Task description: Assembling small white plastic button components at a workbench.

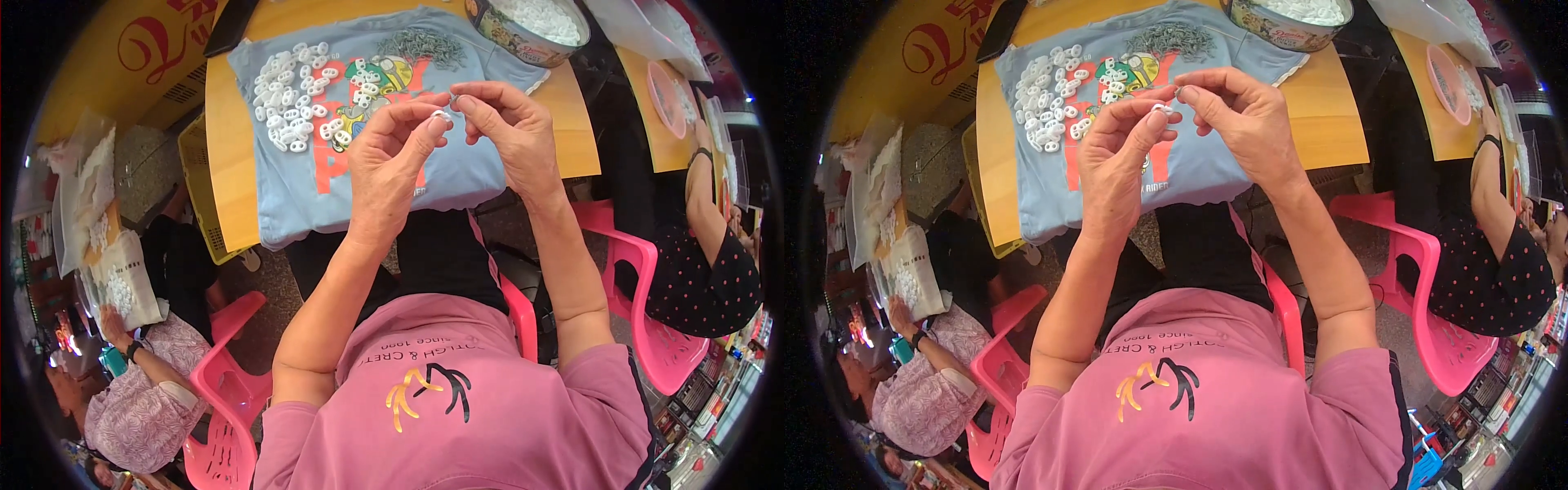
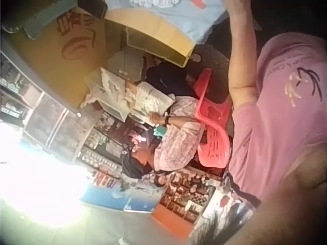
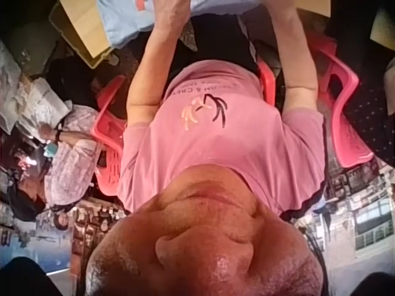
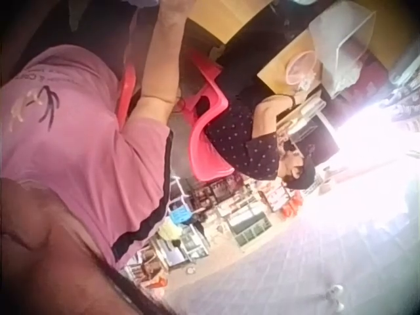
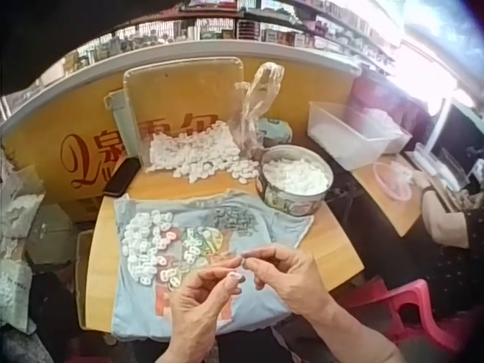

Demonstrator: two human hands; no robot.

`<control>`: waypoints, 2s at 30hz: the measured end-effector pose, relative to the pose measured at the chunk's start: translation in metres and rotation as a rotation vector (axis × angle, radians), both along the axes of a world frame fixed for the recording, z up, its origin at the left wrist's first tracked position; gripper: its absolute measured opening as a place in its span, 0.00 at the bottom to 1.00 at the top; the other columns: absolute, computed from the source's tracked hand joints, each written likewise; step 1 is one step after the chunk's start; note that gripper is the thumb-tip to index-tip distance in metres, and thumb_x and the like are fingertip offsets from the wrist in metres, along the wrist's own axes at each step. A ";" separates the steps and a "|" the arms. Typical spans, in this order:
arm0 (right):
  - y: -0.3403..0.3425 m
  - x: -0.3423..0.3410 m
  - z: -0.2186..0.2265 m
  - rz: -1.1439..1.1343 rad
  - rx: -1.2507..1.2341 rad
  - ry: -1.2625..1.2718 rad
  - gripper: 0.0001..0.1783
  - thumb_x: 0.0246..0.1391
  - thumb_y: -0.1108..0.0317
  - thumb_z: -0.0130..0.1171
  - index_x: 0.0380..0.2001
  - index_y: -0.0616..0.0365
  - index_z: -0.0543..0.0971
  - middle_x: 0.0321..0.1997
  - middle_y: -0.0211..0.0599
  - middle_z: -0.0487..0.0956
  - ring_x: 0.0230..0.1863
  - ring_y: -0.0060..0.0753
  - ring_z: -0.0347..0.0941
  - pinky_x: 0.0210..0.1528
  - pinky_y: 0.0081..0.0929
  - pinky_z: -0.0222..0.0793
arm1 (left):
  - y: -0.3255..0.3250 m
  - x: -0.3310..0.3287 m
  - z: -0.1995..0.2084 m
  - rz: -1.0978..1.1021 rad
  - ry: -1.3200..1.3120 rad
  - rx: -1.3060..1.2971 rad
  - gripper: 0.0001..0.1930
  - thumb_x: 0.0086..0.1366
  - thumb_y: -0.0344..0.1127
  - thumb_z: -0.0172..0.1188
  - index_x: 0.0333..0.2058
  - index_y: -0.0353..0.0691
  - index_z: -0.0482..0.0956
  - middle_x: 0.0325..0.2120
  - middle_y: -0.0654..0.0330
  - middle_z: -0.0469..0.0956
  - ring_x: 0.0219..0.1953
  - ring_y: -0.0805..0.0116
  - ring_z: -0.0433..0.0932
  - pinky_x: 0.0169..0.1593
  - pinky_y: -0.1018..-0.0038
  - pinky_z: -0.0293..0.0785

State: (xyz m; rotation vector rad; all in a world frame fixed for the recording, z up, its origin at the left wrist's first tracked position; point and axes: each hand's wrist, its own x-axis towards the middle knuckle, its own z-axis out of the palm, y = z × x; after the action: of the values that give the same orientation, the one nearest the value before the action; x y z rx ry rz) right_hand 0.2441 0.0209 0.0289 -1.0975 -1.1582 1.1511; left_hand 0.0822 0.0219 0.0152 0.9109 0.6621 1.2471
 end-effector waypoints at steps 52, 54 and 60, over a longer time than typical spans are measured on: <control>-0.010 -0.013 -0.025 -0.202 0.253 -0.349 0.14 0.55 0.79 0.60 0.46 0.62 0.77 0.35 0.29 0.78 0.34 0.16 0.74 0.36 0.15 0.71 | 0.021 0.012 -0.005 0.302 0.805 0.464 0.04 0.57 0.25 0.62 0.31 0.35 0.77 0.25 0.59 0.76 0.21 0.70 0.74 0.24 0.73 0.68; -0.012 -0.010 -0.027 -0.199 0.263 -0.411 0.13 0.56 0.79 0.59 0.45 0.62 0.78 0.35 0.31 0.77 0.33 0.17 0.74 0.36 0.15 0.71 | 0.027 0.008 -0.005 0.292 0.861 0.449 0.04 0.58 0.26 0.62 0.31 0.34 0.77 0.26 0.58 0.77 0.22 0.69 0.74 0.25 0.72 0.69; -0.012 0.011 -0.031 -0.075 0.144 -0.382 0.07 0.60 0.75 0.55 0.41 0.64 0.79 0.38 0.32 0.76 0.31 0.19 0.73 0.37 0.18 0.73 | 0.059 -0.030 -0.002 0.085 0.872 0.466 0.10 0.58 0.28 0.62 0.40 0.34 0.80 0.29 0.59 0.80 0.27 0.71 0.74 0.34 0.75 0.72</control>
State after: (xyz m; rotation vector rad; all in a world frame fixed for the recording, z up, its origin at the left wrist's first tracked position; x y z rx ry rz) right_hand 0.2546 0.0094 -0.0023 -1.2708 -1.4560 0.8051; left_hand 0.0524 0.0805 0.0136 1.8723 1.1131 1.0611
